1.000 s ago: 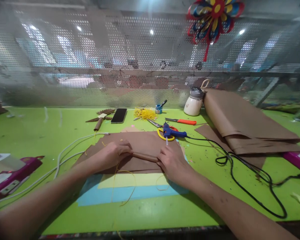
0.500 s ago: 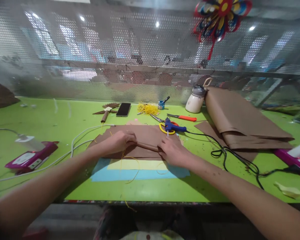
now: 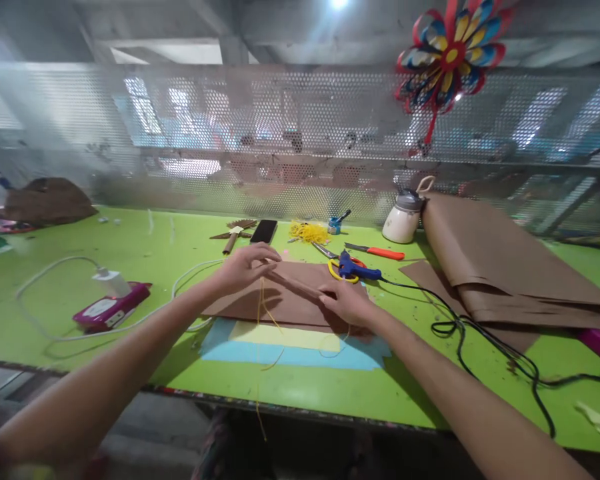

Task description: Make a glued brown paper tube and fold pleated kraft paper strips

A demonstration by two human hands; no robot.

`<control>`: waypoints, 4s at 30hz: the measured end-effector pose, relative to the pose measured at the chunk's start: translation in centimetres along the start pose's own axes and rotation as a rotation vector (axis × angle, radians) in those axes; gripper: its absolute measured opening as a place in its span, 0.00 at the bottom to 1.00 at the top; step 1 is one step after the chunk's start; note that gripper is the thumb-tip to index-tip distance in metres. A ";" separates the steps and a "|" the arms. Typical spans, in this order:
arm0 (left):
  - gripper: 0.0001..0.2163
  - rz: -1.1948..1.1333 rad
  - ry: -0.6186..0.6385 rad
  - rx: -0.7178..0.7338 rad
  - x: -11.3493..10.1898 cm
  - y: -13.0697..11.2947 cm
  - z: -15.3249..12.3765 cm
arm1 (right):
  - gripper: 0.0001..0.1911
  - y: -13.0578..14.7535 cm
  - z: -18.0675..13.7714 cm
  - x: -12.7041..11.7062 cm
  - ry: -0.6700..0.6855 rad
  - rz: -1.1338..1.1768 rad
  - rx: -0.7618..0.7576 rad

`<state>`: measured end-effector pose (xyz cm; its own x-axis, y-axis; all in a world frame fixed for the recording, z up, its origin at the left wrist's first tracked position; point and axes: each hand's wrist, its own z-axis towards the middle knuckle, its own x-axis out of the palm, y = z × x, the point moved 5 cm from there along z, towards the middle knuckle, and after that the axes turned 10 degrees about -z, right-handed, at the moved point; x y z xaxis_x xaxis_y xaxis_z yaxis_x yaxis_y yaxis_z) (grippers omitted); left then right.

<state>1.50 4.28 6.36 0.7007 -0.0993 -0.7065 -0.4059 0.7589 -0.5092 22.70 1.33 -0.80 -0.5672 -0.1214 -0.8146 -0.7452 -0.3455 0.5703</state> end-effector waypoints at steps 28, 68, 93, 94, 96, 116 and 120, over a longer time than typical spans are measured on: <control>0.09 -1.552 -0.243 -0.449 6.7 -3.8 -0.4 | 0.14 5.8 -3.9 1.8 0.046 1.328 0.181; 0.10 -1.507 -0.269 -0.682 6.4 -1.9 -2.0 | 0.13 -3.1 0.4 -6.8 -0.339 -0.358 0.058; 0.10 -1.582 -0.265 -0.737 7.1 -0.5 -2.4 | 0.22 -1.0 -2.9 -9.2 -0.073 0.014 0.082; 0.09 -1.583 -0.262 -0.740 7.2 -0.5 -2.4 | 0.22 0.0 -3.6 -8.9 -0.047 0.062 0.029; 0.08 -1.581 -0.250 -0.740 7.3 -0.5 -2.4 | 0.21 1.2 -4.6 -8.1 -0.016 0.072 -0.019; 0.09 -1.534 -0.217 -0.821 7.8 -0.7 -2.5 | 0.14 0.3 -5.3 -5.7 -0.143 -0.166 -0.045; 0.09 -1.547 -0.202 -0.818 7.8 -0.9 -2.5 | 0.16 0.4 -5.3 -5.6 -0.118 -0.192 -0.035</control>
<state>5.89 1.25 0.03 0.7219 -0.2287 0.6531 0.5218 -0.4400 -0.7309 27.40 -3.04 3.48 -0.4549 0.0591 -0.8886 -0.8320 -0.3839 0.4004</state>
